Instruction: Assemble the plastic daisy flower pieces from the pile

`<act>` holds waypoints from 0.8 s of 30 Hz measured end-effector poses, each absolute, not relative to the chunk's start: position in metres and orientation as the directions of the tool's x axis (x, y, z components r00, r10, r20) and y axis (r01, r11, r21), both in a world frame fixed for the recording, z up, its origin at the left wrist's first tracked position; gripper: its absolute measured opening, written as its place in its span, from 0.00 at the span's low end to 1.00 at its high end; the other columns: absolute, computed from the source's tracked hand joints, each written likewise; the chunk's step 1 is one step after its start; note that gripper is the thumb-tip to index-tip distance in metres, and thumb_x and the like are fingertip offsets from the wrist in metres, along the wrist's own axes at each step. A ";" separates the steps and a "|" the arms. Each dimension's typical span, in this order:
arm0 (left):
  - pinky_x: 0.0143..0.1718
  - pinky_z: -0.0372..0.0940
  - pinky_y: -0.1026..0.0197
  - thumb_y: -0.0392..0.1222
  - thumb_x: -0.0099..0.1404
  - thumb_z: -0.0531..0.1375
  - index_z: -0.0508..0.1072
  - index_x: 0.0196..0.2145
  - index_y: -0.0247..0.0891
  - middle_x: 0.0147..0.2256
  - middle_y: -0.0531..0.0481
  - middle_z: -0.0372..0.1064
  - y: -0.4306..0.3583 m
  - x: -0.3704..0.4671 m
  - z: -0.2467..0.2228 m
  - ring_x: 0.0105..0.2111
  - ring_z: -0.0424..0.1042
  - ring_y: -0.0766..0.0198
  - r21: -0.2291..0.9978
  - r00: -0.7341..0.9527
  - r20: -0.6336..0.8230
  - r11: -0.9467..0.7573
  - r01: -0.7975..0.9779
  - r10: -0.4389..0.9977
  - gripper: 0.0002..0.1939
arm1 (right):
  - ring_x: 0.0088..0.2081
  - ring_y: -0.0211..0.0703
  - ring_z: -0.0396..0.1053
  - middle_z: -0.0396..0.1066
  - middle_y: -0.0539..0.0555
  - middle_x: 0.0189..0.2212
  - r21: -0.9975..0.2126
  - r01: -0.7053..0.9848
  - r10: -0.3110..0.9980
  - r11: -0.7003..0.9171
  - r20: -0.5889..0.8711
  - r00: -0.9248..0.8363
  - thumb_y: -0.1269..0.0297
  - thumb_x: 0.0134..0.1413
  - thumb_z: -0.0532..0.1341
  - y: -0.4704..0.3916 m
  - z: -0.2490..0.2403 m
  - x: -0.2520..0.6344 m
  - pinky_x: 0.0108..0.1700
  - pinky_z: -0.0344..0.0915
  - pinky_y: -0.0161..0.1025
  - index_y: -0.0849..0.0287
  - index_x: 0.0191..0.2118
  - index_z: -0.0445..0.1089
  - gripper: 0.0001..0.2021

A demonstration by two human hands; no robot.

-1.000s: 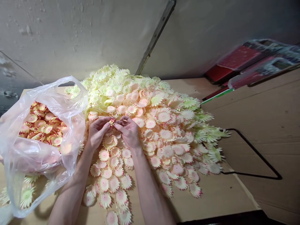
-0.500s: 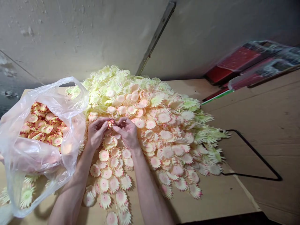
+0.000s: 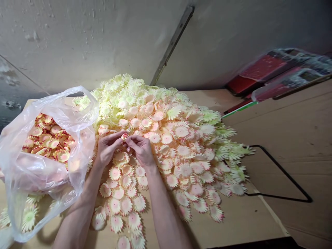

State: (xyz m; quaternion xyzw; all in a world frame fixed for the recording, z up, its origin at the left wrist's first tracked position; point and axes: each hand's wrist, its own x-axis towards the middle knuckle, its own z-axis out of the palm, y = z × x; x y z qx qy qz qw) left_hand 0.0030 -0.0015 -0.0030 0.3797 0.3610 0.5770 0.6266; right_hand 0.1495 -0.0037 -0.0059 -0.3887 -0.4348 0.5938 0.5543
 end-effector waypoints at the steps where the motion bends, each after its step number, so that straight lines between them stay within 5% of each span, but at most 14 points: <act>1: 0.39 0.75 0.60 0.47 0.53 0.76 0.85 0.44 0.40 0.43 0.42 0.83 -0.002 0.002 -0.003 0.38 0.81 0.57 0.890 0.089 -0.016 0.055 -0.452 0.996 0.20 | 0.20 0.34 0.66 0.75 0.49 0.22 -0.942 -0.336 0.996 -0.014 0.016 -0.087 0.50 0.47 0.75 -0.003 -0.006 0.150 0.24 0.63 0.34 0.57 0.30 0.79 0.15; 10: 0.47 0.73 0.59 0.46 0.56 0.74 0.85 0.44 0.41 0.56 0.41 0.77 -0.002 0.000 -0.001 0.55 0.76 0.49 0.910 0.167 0.037 0.036 -0.412 0.985 0.18 | 0.23 0.35 0.71 0.81 0.50 0.29 -0.913 -0.407 0.996 -0.043 -0.010 -0.083 0.55 0.44 0.77 -0.004 0.000 0.151 0.27 0.72 0.35 0.55 0.33 0.81 0.12; 16: 0.42 0.74 0.63 0.46 0.56 0.75 0.85 0.42 0.42 0.44 0.45 0.82 -0.002 0.001 -0.003 0.42 0.80 0.60 0.897 0.130 0.043 0.019 -0.442 0.991 0.16 | 0.29 0.39 0.77 0.83 0.52 0.35 -0.896 -0.441 0.997 -0.038 -0.004 -0.077 0.60 0.44 0.76 -0.004 0.000 0.150 0.31 0.78 0.37 0.55 0.34 0.81 0.11; 24: 0.51 0.73 0.56 0.49 0.54 0.75 0.84 0.47 0.40 0.46 0.42 0.82 -0.001 0.001 -0.004 0.45 0.81 0.54 0.932 0.105 -0.013 0.050 -0.359 0.994 0.23 | 0.24 0.35 0.75 0.83 0.52 0.34 -0.912 -0.409 0.999 -0.025 -0.010 -0.039 0.61 0.44 0.76 -0.004 0.001 0.152 0.28 0.76 0.33 0.57 0.34 0.82 0.10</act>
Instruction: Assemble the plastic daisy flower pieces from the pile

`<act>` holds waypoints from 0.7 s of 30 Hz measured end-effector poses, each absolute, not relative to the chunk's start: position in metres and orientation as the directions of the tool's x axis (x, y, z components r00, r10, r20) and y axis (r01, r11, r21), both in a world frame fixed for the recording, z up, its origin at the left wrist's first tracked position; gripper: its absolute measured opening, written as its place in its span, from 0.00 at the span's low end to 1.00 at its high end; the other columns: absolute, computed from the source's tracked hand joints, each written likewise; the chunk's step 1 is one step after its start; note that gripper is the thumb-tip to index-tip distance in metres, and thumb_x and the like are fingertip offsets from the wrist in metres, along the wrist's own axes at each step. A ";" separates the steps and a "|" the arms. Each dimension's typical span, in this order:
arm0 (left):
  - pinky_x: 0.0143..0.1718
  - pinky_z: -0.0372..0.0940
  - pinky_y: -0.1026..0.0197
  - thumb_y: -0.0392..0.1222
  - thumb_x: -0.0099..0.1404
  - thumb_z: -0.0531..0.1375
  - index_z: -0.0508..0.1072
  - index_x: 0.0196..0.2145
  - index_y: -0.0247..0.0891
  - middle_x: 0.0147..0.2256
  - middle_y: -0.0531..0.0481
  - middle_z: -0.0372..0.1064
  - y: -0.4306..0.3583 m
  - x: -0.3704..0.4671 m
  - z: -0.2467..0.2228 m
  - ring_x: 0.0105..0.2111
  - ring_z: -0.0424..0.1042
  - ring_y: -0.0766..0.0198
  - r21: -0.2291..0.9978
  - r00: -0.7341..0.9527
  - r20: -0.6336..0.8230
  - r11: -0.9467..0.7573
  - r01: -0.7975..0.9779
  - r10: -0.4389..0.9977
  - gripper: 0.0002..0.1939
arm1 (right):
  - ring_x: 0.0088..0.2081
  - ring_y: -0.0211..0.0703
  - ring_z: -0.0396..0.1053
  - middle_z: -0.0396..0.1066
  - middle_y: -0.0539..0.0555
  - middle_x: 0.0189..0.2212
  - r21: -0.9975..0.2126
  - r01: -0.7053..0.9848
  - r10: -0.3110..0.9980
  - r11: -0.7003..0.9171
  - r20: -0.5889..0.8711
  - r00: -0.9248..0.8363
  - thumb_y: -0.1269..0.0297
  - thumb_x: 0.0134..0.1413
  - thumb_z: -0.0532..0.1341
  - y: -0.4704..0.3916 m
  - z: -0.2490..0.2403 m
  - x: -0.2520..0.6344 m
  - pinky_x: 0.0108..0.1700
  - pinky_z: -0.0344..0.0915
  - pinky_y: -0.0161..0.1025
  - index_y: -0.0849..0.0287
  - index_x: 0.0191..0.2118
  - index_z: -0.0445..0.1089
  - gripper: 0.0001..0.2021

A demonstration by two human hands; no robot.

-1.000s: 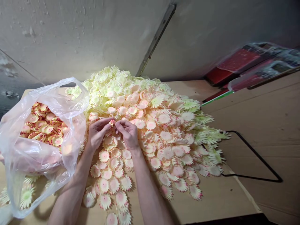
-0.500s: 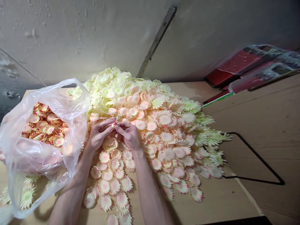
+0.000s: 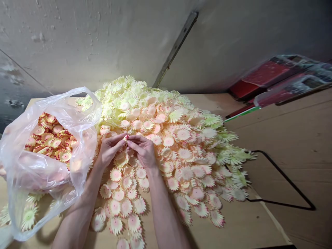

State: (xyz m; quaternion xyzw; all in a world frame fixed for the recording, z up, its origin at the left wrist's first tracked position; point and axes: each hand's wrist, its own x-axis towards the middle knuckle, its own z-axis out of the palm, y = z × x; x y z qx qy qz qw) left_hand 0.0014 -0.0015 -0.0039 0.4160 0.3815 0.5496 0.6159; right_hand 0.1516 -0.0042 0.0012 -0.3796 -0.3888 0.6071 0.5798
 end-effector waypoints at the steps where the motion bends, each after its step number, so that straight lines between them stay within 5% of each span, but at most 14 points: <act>1: 0.52 0.73 0.55 0.50 0.54 0.76 0.84 0.46 0.40 0.46 0.42 0.82 -0.001 0.001 -0.004 0.46 0.81 0.53 0.936 0.100 -0.018 0.051 -0.347 0.995 0.23 | 0.25 0.36 0.75 0.83 0.52 0.34 -0.911 -0.412 0.999 -0.028 -0.012 -0.040 0.61 0.44 0.76 -0.004 0.001 0.152 0.28 0.76 0.34 0.57 0.34 0.82 0.11; 10: 0.49 0.74 0.54 0.49 0.54 0.75 0.85 0.45 0.39 0.46 0.41 0.82 -0.001 0.001 -0.004 0.45 0.81 0.51 0.947 0.092 -0.031 0.058 -0.315 0.995 0.22 | 0.24 0.36 0.71 0.80 0.50 0.30 -0.908 -0.416 0.999 -0.054 -0.049 -0.021 0.60 0.39 0.77 -0.004 0.002 0.152 0.25 0.74 0.35 0.56 0.31 0.78 0.13; 16: 0.51 0.72 0.56 0.50 0.55 0.75 0.84 0.47 0.40 0.48 0.42 0.82 0.000 0.003 -0.006 0.47 0.80 0.53 0.942 0.083 0.000 0.027 -0.333 0.997 0.23 | 0.28 0.35 0.70 0.76 0.47 0.28 -0.891 -0.453 0.999 -0.037 -0.045 0.007 0.64 0.37 0.77 -0.002 0.001 0.150 0.33 0.71 0.34 0.56 0.29 0.74 0.13; 21: 0.48 0.71 0.60 0.50 0.57 0.74 0.84 0.47 0.42 0.47 0.44 0.82 0.000 0.006 -0.009 0.46 0.79 0.57 0.930 0.046 0.013 0.004 -0.367 0.999 0.21 | 0.27 0.33 0.67 0.75 0.46 0.28 -0.896 -0.442 0.999 -0.036 -0.042 0.004 0.62 0.38 0.77 -0.001 -0.001 0.149 0.31 0.67 0.33 0.56 0.29 0.73 0.14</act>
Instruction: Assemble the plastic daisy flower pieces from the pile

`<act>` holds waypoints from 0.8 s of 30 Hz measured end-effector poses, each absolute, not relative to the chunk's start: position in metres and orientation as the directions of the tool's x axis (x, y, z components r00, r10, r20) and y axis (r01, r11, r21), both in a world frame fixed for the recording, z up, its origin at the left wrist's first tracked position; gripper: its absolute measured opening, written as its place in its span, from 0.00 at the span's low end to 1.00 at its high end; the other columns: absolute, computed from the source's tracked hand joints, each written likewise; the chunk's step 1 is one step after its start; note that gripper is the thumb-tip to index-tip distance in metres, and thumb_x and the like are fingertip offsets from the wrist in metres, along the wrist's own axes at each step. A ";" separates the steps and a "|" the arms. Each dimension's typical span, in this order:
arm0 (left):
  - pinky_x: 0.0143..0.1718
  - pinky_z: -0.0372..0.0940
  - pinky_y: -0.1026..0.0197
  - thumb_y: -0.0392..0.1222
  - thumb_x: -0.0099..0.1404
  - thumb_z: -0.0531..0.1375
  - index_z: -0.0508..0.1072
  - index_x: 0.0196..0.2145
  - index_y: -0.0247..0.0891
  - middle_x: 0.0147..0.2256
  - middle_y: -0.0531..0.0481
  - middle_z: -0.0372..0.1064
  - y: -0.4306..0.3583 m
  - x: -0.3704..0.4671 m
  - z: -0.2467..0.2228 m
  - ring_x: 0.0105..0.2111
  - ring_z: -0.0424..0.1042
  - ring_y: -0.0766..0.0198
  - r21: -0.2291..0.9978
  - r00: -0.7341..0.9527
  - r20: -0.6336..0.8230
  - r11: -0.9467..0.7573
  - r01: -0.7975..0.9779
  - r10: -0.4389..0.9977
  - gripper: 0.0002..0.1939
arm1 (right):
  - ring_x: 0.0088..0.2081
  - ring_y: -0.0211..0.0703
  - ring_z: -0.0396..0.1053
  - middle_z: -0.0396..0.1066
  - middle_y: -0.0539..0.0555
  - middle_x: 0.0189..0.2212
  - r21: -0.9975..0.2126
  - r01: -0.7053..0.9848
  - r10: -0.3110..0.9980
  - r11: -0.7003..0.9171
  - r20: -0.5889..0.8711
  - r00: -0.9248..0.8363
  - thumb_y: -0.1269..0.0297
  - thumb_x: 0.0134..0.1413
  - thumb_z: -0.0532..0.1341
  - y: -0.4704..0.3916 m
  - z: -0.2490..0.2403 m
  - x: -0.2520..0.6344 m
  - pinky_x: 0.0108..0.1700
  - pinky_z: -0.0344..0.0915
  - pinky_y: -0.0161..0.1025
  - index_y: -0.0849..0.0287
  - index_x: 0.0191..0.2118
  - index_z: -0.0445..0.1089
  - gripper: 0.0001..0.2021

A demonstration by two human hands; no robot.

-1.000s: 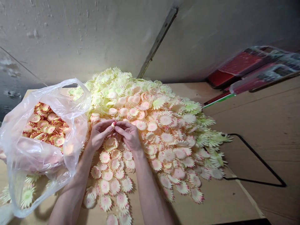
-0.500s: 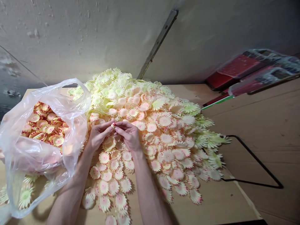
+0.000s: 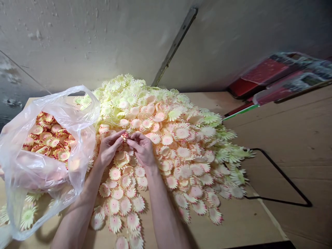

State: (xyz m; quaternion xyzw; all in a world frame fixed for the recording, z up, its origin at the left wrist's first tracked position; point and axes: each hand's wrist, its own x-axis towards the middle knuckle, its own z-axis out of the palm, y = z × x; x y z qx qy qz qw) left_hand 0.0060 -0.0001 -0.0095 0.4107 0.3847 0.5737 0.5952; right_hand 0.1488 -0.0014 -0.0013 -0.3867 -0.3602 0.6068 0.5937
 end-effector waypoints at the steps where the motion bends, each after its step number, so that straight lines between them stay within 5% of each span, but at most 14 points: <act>1: 0.47 0.71 0.61 0.50 0.57 0.74 0.84 0.47 0.42 0.46 0.45 0.82 0.000 0.007 -0.010 0.45 0.79 0.58 0.923 0.029 0.012 0.000 -0.385 1.000 0.20 | 0.27 0.34 0.67 0.75 0.46 0.28 -0.899 -0.438 0.999 -0.032 -0.038 0.006 0.62 0.39 0.76 -0.001 -0.002 0.148 0.31 0.67 0.33 0.56 0.30 0.73 0.14; 9: 0.44 0.70 0.62 0.50 0.56 0.74 0.85 0.41 0.41 0.40 0.47 0.82 0.000 0.010 -0.010 0.40 0.79 0.62 0.857 0.005 0.004 -0.001 -0.515 1.000 0.17 | 0.34 0.39 0.74 0.77 0.48 0.31 -0.924 -0.380 0.999 0.032 0.035 0.000 0.61 0.42 0.76 -0.005 -0.004 0.147 0.39 0.72 0.37 0.54 0.30 0.71 0.14; 15: 0.41 0.72 0.63 0.53 0.54 0.75 0.83 0.38 0.38 0.38 0.46 0.82 0.002 0.009 -0.009 0.39 0.80 0.60 0.834 0.043 -0.039 0.056 -0.549 0.998 0.18 | 0.23 0.34 0.66 0.78 0.49 0.30 -0.930 -0.368 1.000 -0.011 -0.002 -0.025 0.60 0.40 0.76 -0.009 0.005 0.145 0.23 0.63 0.33 0.55 0.27 0.68 0.16; 19: 0.39 0.72 0.63 0.52 0.56 0.74 0.82 0.39 0.38 0.39 0.45 0.82 0.002 0.007 -0.009 0.39 0.80 0.60 0.858 0.029 -0.031 0.042 -0.512 0.999 0.18 | 0.20 0.32 0.63 0.74 0.46 0.25 -0.942 -0.333 0.999 0.036 0.035 0.009 0.61 0.42 0.76 -0.009 0.005 0.143 0.21 0.61 0.32 0.55 0.29 0.70 0.15; 24: 0.47 0.71 0.61 0.50 0.62 0.70 0.83 0.43 0.39 0.46 0.43 0.81 0.002 0.005 -0.011 0.47 0.78 0.58 0.911 0.013 0.075 -0.063 -0.407 0.997 0.15 | 0.19 0.32 0.65 0.72 0.46 0.22 -0.946 -0.313 0.995 0.091 0.098 -0.007 0.57 0.48 0.74 -0.009 0.003 0.142 0.21 0.62 0.32 0.55 0.32 0.73 0.12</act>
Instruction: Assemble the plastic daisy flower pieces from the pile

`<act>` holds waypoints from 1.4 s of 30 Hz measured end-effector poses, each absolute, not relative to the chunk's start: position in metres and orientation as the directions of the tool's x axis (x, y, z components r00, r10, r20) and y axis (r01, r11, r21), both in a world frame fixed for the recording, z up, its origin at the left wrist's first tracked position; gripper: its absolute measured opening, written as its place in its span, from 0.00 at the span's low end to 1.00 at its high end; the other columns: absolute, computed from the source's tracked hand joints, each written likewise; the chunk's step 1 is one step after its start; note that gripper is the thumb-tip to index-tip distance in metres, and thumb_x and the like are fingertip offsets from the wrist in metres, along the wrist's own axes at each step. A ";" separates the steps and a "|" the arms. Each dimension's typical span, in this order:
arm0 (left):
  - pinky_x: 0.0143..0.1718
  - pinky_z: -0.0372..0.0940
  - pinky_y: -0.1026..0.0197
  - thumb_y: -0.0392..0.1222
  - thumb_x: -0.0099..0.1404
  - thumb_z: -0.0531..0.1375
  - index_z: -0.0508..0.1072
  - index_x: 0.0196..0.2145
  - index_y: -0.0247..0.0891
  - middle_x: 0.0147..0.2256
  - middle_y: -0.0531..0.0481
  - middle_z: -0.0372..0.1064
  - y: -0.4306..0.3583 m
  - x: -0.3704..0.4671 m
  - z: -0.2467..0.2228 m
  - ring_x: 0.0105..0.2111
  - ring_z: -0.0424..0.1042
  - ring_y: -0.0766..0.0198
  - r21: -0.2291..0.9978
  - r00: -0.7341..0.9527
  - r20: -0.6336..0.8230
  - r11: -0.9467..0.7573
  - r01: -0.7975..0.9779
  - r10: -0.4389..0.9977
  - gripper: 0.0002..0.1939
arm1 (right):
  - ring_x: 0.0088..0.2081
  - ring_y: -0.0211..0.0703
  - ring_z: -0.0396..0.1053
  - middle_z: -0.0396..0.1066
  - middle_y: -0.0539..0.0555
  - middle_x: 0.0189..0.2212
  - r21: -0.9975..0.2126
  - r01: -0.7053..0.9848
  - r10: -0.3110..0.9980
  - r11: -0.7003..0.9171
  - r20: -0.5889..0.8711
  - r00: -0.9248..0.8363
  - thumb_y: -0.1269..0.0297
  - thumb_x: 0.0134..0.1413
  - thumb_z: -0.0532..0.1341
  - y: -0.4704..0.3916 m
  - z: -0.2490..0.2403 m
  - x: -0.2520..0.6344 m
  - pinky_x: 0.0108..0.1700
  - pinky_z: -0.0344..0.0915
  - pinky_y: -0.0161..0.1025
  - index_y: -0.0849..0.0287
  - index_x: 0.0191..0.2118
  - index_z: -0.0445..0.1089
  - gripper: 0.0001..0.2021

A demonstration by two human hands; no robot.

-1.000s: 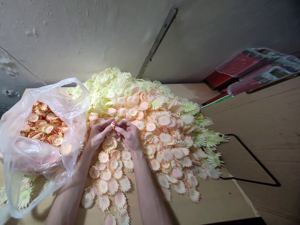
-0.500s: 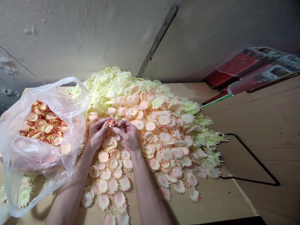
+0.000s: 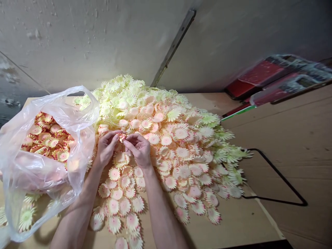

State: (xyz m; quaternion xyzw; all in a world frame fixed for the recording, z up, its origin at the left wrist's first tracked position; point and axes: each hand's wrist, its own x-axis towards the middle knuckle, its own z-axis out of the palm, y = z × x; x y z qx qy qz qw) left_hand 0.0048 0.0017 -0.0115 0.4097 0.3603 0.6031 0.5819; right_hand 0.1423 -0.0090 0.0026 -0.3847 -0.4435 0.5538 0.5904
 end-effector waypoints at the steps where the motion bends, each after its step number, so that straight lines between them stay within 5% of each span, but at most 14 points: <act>1: 0.48 0.70 0.61 0.50 0.62 0.70 0.83 0.43 0.40 0.47 0.43 0.81 0.002 0.004 -0.012 0.47 0.78 0.58 0.916 0.016 0.082 -0.069 -0.394 0.996 0.15 | 0.18 0.32 0.64 0.72 0.46 0.21 -0.946 -0.313 0.995 0.088 0.100 -0.024 0.55 0.49 0.74 -0.009 0.002 0.142 0.20 0.61 0.32 0.55 0.32 0.73 0.13; 11: 0.45 0.72 0.62 0.50 0.62 0.71 0.82 0.49 0.41 0.51 0.42 0.80 -0.001 0.002 -0.009 0.46 0.79 0.58 0.936 0.080 0.065 -0.033 -0.350 0.995 0.19 | 0.12 0.30 0.62 0.73 0.47 0.19 -0.963 -0.269 0.997 -0.029 -0.009 -0.075 0.48 0.50 0.72 -0.005 0.000 0.145 0.15 0.53 0.31 0.59 0.33 0.74 0.18; 18: 0.38 0.72 0.64 0.50 0.59 0.72 0.84 0.45 0.40 0.42 0.43 0.82 -0.001 0.003 -0.009 0.37 0.79 0.62 0.921 0.106 0.044 0.001 -0.390 0.993 0.18 | 0.13 0.33 0.60 0.68 0.44 0.13 -0.955 -0.296 0.988 -0.028 0.019 -0.156 0.50 0.57 0.68 -0.007 -0.003 0.149 0.18 0.54 0.32 0.57 0.32 0.72 0.15; 28: 0.30 0.69 0.67 0.52 0.59 0.72 0.81 0.38 0.37 0.39 0.46 0.79 0.003 0.006 -0.016 0.31 0.75 0.68 0.901 -0.019 0.020 -0.026 -0.433 1.000 0.17 | 0.25 0.38 0.71 0.75 0.49 0.24 -0.977 -0.213 0.961 -0.007 0.052 -0.272 0.44 0.57 0.66 -0.006 0.002 0.143 0.30 0.70 0.36 0.54 0.30 0.66 0.19; 36: 0.16 0.57 0.68 0.55 0.49 0.76 0.71 0.30 0.37 0.18 0.61 0.61 0.003 0.016 -0.006 0.13 0.58 0.75 0.786 -0.055 -0.140 0.077 -0.613 0.989 0.24 | 0.27 0.39 0.73 0.74 0.48 0.25 -0.987 -0.108 0.966 0.119 0.140 -0.218 0.49 0.63 0.62 -0.007 -0.003 0.138 0.31 0.72 0.37 0.53 0.29 0.62 0.16; 42: 0.14 0.54 0.68 0.54 0.51 0.76 0.66 0.28 0.38 0.16 0.63 0.58 0.004 0.018 0.000 0.13 0.56 0.75 0.749 -0.043 -0.202 0.126 -0.651 0.979 0.25 | 0.29 0.41 0.75 0.76 0.51 0.27 -0.984 -0.060 0.961 0.167 0.176 -0.215 0.49 0.64 0.60 -0.008 -0.005 0.136 0.36 0.76 0.39 0.52 0.31 0.62 0.15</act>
